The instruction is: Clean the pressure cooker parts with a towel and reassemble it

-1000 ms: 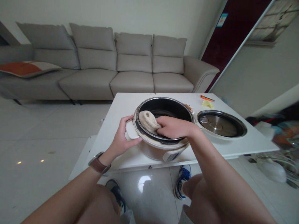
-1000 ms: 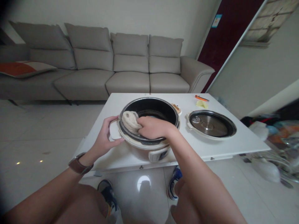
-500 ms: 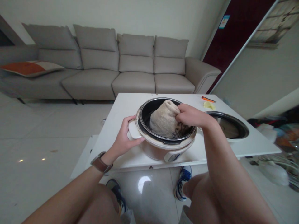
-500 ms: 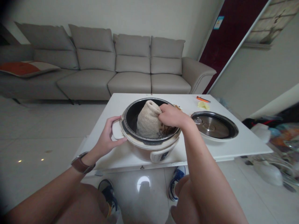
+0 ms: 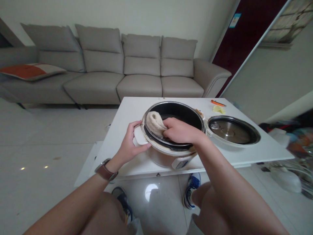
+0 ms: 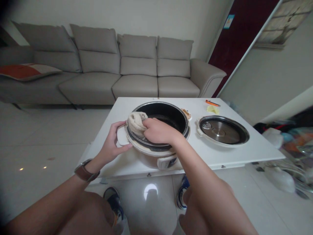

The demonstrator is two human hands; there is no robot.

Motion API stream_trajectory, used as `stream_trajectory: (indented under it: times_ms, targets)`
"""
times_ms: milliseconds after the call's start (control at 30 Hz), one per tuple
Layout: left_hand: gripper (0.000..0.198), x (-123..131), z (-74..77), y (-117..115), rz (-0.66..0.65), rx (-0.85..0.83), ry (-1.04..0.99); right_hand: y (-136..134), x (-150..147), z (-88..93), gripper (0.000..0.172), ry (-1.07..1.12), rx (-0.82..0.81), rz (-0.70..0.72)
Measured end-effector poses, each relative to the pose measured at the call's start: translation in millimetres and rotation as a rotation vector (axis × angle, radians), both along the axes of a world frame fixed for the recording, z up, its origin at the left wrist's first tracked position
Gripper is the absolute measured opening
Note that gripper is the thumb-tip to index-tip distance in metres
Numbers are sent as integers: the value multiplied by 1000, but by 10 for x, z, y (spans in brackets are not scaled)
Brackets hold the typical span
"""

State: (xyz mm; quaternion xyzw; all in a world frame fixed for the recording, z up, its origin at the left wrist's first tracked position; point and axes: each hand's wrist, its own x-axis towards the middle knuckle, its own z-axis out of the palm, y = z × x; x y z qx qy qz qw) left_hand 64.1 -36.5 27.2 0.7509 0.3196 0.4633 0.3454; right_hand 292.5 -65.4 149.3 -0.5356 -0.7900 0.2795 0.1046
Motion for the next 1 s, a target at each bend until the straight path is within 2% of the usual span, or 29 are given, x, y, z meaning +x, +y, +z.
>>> stream_trajectory:
  times_ms: [133, 267, 367, 533, 700, 767, 867, 1000]
  targets:
    - [85, 4, 13, -4, 8, 0, 7, -26, 190, 64, 20, -84, -126, 97]
    - [84, 4, 11, 1, -1, 14, 7, -34, 369, 109, 20, -196, -185, 54]
    - [84, 0, 5, 3, -5, 21, 5, -25, 476, 142, 20, -181, -87, -46]
    - [84, 0, 18, -9, 0, 6, 7, 14, 620, 140, 25, -7, 84, -230]
    - [85, 10, 20, -6, -1, 0, 2, 91, 543, 45, 30, 218, 227, -310]
    - [85, 10, 10, 2, -5, 7, -1, 111, 413, -3, 36, 284, 259, -273]
    - [84, 6, 3, 6, -1, 14, 2, 104, 175, -74, 40, 332, 250, -103]
    - [83, 9, 12, -11, 0, 8, 0, 52, 4, -110, 35, 273, 226, 72]
